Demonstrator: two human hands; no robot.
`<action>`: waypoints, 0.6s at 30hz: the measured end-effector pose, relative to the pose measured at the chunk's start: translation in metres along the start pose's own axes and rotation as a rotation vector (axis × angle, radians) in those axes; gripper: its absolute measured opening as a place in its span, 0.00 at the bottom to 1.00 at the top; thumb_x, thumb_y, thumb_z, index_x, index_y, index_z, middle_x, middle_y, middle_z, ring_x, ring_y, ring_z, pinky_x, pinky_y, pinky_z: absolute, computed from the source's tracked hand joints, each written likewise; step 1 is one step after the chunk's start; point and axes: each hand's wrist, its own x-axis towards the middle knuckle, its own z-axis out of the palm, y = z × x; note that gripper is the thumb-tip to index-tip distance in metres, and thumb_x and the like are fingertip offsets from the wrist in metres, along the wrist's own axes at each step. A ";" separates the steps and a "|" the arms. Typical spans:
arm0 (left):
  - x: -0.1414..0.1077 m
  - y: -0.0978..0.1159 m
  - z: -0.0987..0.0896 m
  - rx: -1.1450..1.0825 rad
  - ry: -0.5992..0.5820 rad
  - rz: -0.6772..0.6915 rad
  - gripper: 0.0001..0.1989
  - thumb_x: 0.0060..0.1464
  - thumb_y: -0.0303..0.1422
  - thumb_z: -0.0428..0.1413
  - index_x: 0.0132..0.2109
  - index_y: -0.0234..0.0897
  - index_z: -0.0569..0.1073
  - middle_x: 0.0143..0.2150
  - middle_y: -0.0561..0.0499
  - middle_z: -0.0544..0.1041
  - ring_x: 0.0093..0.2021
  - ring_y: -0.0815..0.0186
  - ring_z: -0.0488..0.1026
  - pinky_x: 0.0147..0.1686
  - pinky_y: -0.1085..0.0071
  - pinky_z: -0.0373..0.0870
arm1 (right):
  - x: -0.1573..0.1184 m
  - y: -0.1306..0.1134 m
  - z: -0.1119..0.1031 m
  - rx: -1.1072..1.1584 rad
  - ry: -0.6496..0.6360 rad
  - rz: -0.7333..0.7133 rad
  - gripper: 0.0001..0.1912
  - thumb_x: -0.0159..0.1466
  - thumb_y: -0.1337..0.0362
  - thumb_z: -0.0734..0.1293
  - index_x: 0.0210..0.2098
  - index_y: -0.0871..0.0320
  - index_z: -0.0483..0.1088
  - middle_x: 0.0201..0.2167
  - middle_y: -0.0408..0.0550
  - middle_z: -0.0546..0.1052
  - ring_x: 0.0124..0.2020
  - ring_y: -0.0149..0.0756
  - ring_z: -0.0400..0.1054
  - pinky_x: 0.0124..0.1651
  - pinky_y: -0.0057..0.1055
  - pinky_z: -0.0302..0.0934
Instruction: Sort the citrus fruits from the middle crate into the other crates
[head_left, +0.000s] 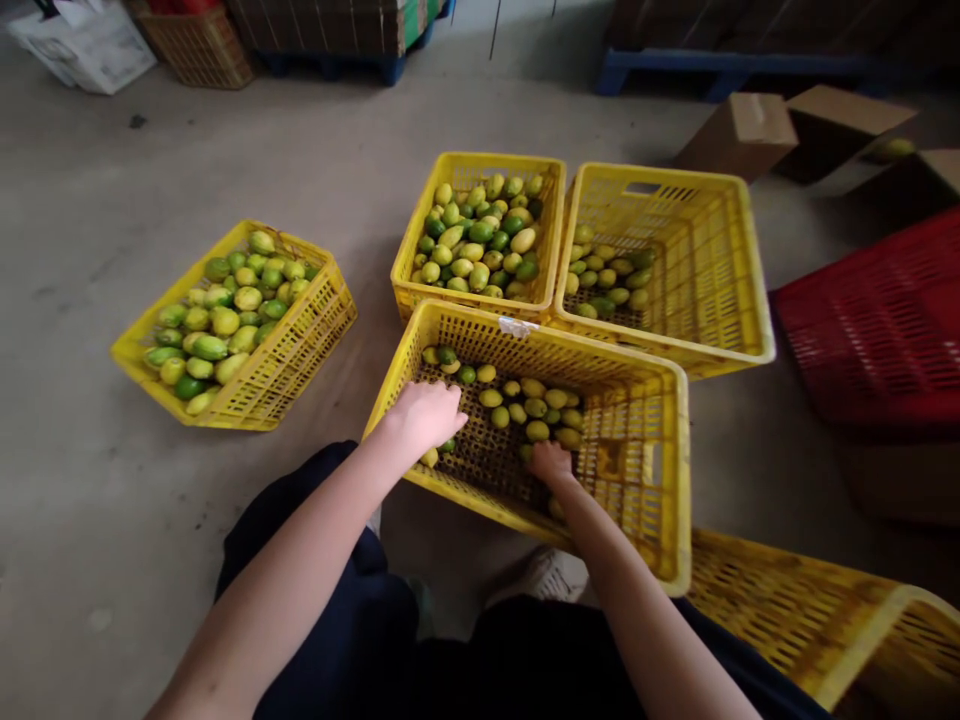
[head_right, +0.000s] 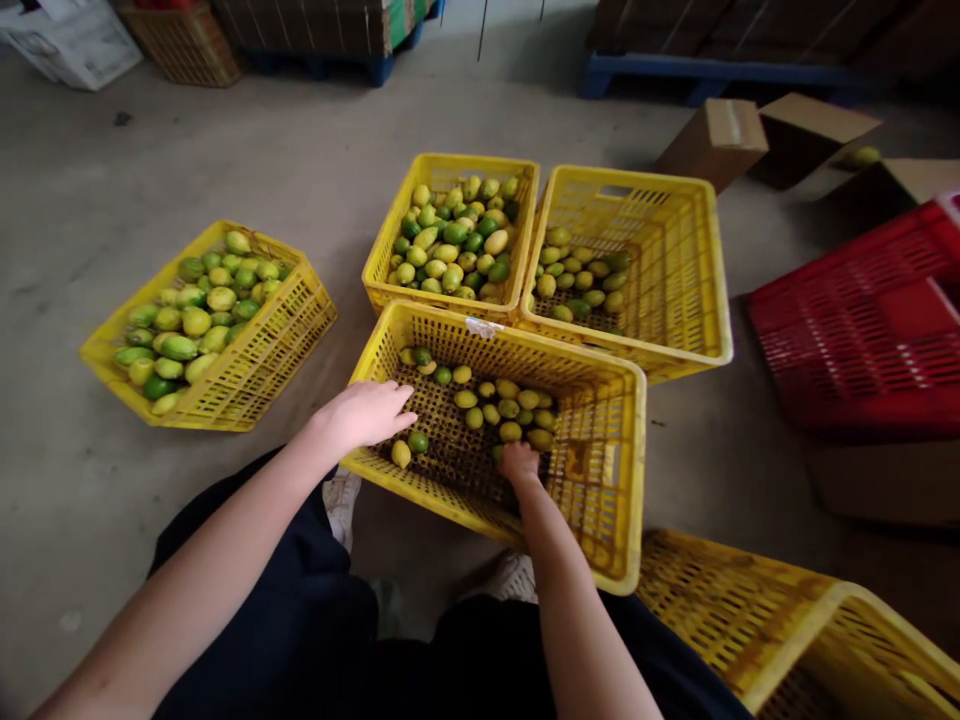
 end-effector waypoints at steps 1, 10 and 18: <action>-0.001 0.001 0.000 -0.010 0.000 0.003 0.21 0.62 0.39 0.42 0.55 0.29 0.67 0.52 0.37 0.73 0.51 0.52 0.72 0.50 0.60 0.67 | -0.003 -0.005 -0.002 0.044 0.007 -0.008 0.10 0.48 0.76 0.72 0.24 0.60 0.68 0.37 0.61 0.74 0.58 0.60 0.60 0.51 0.48 0.59; 0.011 0.015 -0.015 -0.057 -0.039 0.071 0.23 0.62 0.39 0.45 0.56 0.27 0.68 0.57 0.34 0.71 0.55 0.51 0.70 0.51 0.60 0.67 | -0.047 -0.095 -0.106 0.374 0.128 -0.136 0.17 0.60 0.63 0.67 0.17 0.58 0.63 0.18 0.45 0.65 0.39 0.38 0.70 0.33 0.25 0.63; 0.029 0.044 0.004 -0.018 -0.111 0.139 0.22 0.60 0.37 0.49 0.56 0.28 0.70 0.59 0.35 0.69 0.58 0.53 0.68 0.55 0.64 0.64 | -0.208 -0.136 -0.197 0.981 0.071 -0.569 0.09 0.55 0.66 0.70 0.36 0.58 0.70 0.31 0.42 0.75 0.34 0.32 0.72 0.34 0.30 0.69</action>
